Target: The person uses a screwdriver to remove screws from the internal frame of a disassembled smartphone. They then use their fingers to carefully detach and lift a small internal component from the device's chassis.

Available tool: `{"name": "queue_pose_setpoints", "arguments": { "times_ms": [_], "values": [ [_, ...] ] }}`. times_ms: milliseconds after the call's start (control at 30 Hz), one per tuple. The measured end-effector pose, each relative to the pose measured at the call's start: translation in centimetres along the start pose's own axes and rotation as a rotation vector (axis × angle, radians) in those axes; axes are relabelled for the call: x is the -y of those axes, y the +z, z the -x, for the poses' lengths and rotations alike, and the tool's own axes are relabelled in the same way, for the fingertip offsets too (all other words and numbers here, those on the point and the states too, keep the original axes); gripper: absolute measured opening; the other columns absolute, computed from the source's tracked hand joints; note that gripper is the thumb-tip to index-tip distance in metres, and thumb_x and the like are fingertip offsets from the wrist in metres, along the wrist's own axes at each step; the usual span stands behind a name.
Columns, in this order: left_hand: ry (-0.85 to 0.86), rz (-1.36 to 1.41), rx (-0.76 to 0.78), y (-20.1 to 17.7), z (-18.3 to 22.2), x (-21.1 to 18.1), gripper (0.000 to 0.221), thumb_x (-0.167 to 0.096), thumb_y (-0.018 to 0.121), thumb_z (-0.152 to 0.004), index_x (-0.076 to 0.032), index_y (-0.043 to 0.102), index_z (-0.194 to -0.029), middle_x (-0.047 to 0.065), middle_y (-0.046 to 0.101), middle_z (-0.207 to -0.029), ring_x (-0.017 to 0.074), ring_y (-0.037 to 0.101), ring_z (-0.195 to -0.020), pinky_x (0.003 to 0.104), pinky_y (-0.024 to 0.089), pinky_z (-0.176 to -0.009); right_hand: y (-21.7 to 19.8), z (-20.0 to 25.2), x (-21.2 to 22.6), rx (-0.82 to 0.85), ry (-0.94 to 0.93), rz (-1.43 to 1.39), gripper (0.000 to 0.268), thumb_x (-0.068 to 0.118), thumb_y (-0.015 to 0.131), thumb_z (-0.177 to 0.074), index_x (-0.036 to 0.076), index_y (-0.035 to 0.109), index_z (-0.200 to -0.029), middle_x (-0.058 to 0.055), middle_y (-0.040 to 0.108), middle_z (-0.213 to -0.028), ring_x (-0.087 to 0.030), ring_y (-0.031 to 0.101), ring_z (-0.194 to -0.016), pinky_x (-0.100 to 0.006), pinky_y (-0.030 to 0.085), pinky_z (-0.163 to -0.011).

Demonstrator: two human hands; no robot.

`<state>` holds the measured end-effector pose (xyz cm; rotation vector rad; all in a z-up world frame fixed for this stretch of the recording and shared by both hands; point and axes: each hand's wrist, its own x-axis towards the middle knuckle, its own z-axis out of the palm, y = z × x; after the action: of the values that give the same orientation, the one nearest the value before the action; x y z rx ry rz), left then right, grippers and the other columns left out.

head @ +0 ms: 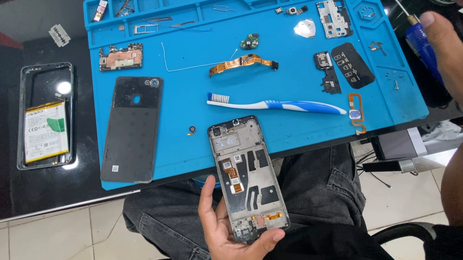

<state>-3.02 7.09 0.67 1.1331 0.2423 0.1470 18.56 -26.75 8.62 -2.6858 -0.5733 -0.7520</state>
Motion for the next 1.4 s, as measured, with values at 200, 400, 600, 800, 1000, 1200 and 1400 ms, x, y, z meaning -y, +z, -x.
{"name": "queue_pose_setpoints", "arguments": {
  "times_ms": [200, 400, 600, 800, 1000, 1200, 1400],
  "values": [
    [0.044, 0.014, 0.007, -0.1, -0.2, 0.4, 0.134, -0.034, 0.102, -0.061, -0.017, 0.014, -0.161, 0.023, 0.057, -0.148, 0.0325, 0.062, -0.133, 0.052, 0.060, -0.102, -0.5, -5.3, 1.8, -0.054, -0.199, -0.100, 0.022, -0.019, 0.074, -0.134, -0.022, 0.062, -0.151, -0.038, 0.068, -0.142, -0.047, 0.066, -0.131, -0.051, 0.049, -0.112],
    [0.009, -0.115, -0.018, 0.0, -1.1, 0.8, 0.138, -0.029, 0.102, -0.052, -0.017, 0.017, -0.160, 0.019, 0.064, -0.143, 0.0269, 0.067, -0.129, 0.048, 0.066, -0.094, 0.4, -12.8, 6.5, 0.426, -0.171, 0.147, 0.011, 0.017, 0.071, -0.106, 0.010, 0.079, -0.108, -0.010, 0.075, -0.097, -0.028, 0.069, -0.085, -0.045, 0.052, -0.069],
    [0.085, -0.095, 0.014, -0.7, -1.7, 1.9, 0.136, -0.031, 0.102, -0.057, -0.014, 0.015, -0.160, 0.021, 0.062, -0.143, 0.0305, 0.065, -0.132, 0.054, 0.066, -0.098, 5.7, -13.3, 6.2, 0.706, -0.047, 0.155, 0.029, 0.038, 0.071, -0.096, 0.022, 0.075, -0.119, -0.014, 0.064, -0.120, -0.038, 0.061, -0.111, -0.055, 0.051, -0.085],
    [0.289, -0.200, 0.166, -0.6, -2.9, 2.2, 0.128, -0.032, 0.098, -0.068, -0.005, 0.011, -0.159, 0.023, 0.051, -0.151, 0.0318, 0.054, -0.142, 0.052, 0.052, -0.115, 7.4, -13.2, 4.4, 0.722, -0.113, 0.108, 0.036, 0.035, 0.072, -0.097, 0.013, 0.071, -0.125, -0.018, 0.062, -0.115, -0.037, 0.056, -0.114, -0.054, 0.050, -0.089],
    [0.273, -0.165, 0.124, -0.1, -2.1, 3.6, 0.125, -0.027, 0.099, -0.070, -0.006, 0.013, -0.158, 0.024, 0.051, -0.149, 0.0296, 0.056, -0.139, 0.047, 0.053, -0.114, 7.2, -12.9, 3.0, 0.558, -0.070, -0.009, 0.025, 0.031, 0.082, -0.103, 0.009, 0.072, -0.107, -0.009, 0.073, -0.103, -0.027, 0.065, -0.087, -0.044, 0.050, -0.065],
    [0.146, 0.174, 0.212, 1.8, -0.6, 3.8, 0.123, -0.026, 0.079, -0.101, -0.018, -0.029, -0.157, 0.020, 0.028, -0.164, 0.0325, 0.050, -0.141, 0.052, 0.051, -0.106, 3.5, -13.2, 12.1, 0.742, 0.094, -0.548, 0.037, 0.007, 0.076, -0.088, 0.005, 0.062, -0.122, -0.007, 0.079, -0.099, -0.013, 0.076, -0.095, -0.027, 0.061, -0.085],
    [0.138, 0.104, 0.430, 4.1, -0.6, 3.2, 0.094, -0.021, 0.056, -0.110, -0.014, -0.026, -0.157, 0.031, 0.046, -0.151, 0.0517, 0.062, -0.130, 0.049, 0.053, -0.105, 2.4, -11.7, 13.2, 0.741, -0.109, -0.591, 0.025, 0.016, 0.075, -0.087, 0.011, 0.072, -0.111, 0.002, 0.082, -0.089, -0.007, 0.077, -0.076, -0.023, 0.063, -0.068]
  ]
}}
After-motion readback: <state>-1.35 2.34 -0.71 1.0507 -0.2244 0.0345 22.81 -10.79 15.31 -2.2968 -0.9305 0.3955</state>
